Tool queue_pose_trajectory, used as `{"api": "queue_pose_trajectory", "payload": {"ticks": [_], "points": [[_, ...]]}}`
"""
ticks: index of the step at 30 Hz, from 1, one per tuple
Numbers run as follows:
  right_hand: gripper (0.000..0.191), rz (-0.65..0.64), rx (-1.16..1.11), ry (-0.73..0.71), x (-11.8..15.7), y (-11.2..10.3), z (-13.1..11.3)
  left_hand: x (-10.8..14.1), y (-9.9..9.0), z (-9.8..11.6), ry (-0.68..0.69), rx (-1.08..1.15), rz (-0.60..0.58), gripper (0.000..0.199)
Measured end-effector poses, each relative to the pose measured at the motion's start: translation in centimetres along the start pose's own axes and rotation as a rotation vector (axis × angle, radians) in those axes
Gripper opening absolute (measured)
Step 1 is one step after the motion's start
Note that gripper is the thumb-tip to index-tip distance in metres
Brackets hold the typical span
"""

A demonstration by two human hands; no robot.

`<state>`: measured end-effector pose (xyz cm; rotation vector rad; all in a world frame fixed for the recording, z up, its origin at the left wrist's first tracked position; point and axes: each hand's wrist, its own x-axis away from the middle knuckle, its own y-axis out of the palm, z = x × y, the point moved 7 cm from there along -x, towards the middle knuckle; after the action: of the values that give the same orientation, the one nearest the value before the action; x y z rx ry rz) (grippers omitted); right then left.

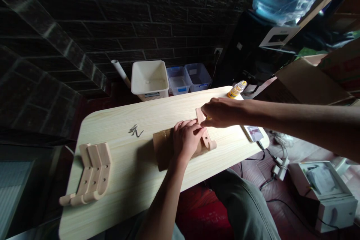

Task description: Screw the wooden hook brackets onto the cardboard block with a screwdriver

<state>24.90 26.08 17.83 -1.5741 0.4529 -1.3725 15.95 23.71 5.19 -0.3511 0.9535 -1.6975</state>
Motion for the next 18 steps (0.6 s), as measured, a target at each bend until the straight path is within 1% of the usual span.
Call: {"api": "queue_pose_trajectory", "payload": {"ticks": [3,6,9,11,18], "points": [[0.032,0.014,0.076,-0.085,0.8,0.1,-0.3,0.0,0.0,0.0,0.006,-0.001,-0.011,0.011],[0.022,0.02,0.13,-0.161,1.3,0.6,-0.6,0.0,-0.1,0.1,0.013,0.008,-0.008,0.012],[0.022,0.036,0.168,-0.217,1.3,1.0,-0.9,0.0,-0.2,0.2,0.014,0.013,-0.003,0.01],[0.023,0.041,0.157,-0.209,1.1,0.9,-0.9,0.0,-0.2,0.2,0.016,0.011,-0.002,0.01],[0.029,0.005,0.093,-0.094,-0.1,0.3,-0.4,0.1,0.1,-0.1,0.035,-0.005,0.007,0.014]]}}
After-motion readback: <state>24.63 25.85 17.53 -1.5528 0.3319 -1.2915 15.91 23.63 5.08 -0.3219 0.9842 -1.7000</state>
